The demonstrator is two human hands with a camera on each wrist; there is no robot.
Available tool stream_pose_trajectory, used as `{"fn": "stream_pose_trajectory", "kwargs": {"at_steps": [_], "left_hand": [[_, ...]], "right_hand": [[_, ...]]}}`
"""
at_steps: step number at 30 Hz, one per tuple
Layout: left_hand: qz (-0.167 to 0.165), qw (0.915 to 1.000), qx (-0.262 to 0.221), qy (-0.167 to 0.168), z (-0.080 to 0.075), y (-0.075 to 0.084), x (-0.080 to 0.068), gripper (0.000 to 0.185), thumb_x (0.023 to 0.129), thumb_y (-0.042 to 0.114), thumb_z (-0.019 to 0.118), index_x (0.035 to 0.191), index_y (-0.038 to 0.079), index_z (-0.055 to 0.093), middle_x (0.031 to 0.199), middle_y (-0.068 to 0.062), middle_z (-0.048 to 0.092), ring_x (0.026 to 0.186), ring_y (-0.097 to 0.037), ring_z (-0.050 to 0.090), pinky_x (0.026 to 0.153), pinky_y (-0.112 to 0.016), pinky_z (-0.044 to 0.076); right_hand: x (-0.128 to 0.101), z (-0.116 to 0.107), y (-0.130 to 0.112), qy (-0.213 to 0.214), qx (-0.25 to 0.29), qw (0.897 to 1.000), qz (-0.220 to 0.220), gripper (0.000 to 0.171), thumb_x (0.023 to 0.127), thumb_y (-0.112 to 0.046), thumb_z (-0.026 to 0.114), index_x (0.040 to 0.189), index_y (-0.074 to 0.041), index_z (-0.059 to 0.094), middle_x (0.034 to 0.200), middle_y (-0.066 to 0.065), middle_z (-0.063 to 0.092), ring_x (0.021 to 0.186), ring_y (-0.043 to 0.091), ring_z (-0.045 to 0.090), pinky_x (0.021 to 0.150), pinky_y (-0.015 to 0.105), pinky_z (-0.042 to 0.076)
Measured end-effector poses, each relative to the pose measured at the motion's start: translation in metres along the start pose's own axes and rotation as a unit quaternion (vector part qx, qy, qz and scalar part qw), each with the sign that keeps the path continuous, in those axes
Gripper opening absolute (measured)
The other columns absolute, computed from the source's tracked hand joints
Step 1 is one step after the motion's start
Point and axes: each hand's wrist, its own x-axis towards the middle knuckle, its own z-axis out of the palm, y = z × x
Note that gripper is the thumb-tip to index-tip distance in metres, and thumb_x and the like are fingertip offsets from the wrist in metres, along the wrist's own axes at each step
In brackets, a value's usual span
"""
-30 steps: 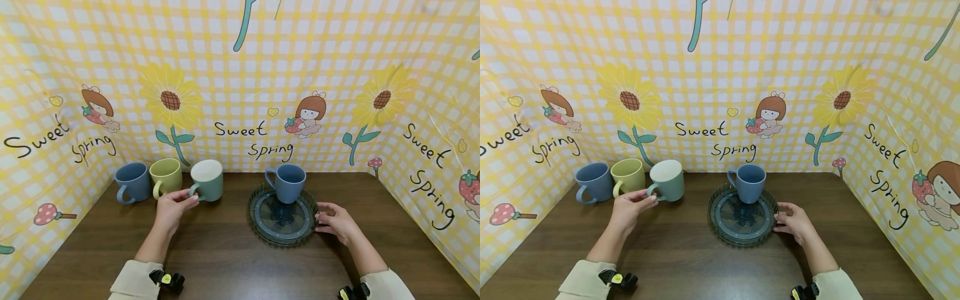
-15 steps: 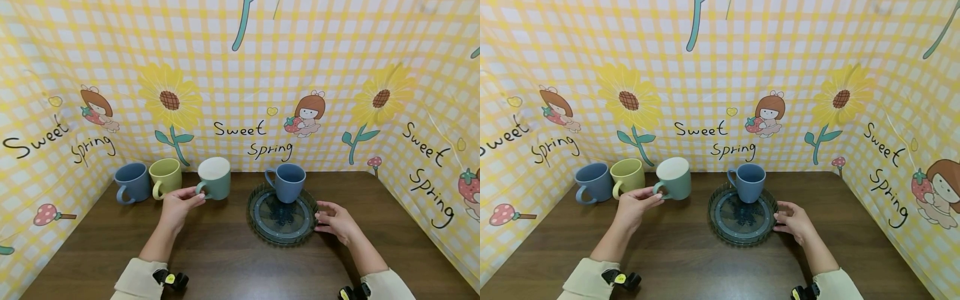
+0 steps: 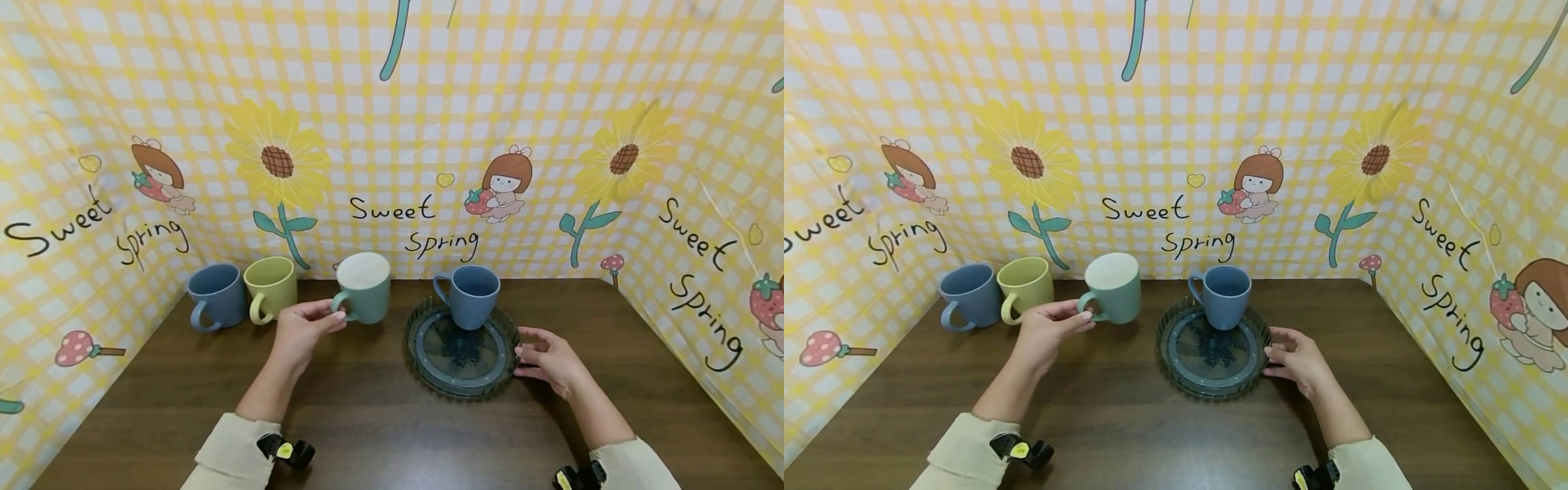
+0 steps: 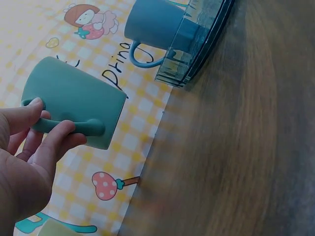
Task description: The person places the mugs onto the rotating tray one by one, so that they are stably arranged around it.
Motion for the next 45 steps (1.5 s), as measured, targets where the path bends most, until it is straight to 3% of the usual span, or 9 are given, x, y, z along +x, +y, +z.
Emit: {"fn": "stream_pose_trajectory", "kwargs": {"at_steps": [7,17,37,45], "left_hand": [[0.008,0.9998,0.006,-0.020,0.008,0.003,0.000,0.037,0.080,-0.015,0.071,0.113,-0.026,0.056,0.079,-0.005,0.070,0.076,-0.019,0.071,0.072,-0.036,0.060],[0.004,0.9995,0.005,-0.031,0.018,0.006,0.000,0.032,0.080,-0.017,0.070,0.110,-0.022,0.061,0.081,-0.006,0.071,0.079,-0.024,0.071,0.072,-0.037,0.060],[-0.015,0.9986,0.010,-0.050,0.044,0.001,0.002,0.037,0.080,-0.018,0.069,0.114,-0.025,0.057,0.080,-0.007,0.071,0.074,-0.018,0.071,0.071,-0.034,0.060],[-0.006,0.9980,0.012,-0.062,0.052,-0.004,0.002,0.024,0.079,-0.014,0.073,0.102,-0.016,0.068,0.081,-0.010,0.071,0.074,-0.022,0.071,0.069,-0.035,0.060]], "right_hand": [[0.001,0.000,0.000,-0.001,0.004,1.000,-0.001,0.057,0.096,0.001,0.056,0.145,0.010,0.029,0.108,0.018,0.050,0.086,0.021,0.056,0.078,0.041,0.059],[0.000,0.000,-0.001,0.000,0.008,1.000,0.001,0.057,0.096,0.001,0.056,0.145,0.009,0.029,0.108,0.018,0.051,0.086,0.021,0.057,0.078,0.041,0.059],[0.000,-0.001,0.000,-0.006,0.015,1.000,-0.003,0.057,0.096,0.002,0.056,0.145,0.010,0.028,0.105,0.015,0.052,0.086,0.020,0.060,0.077,0.041,0.059],[0.000,-0.001,0.000,-0.008,0.019,1.000,-0.002,0.058,0.096,0.003,0.056,0.145,0.010,0.027,0.104,0.015,0.051,0.084,0.019,0.061,0.077,0.041,0.059]]}}
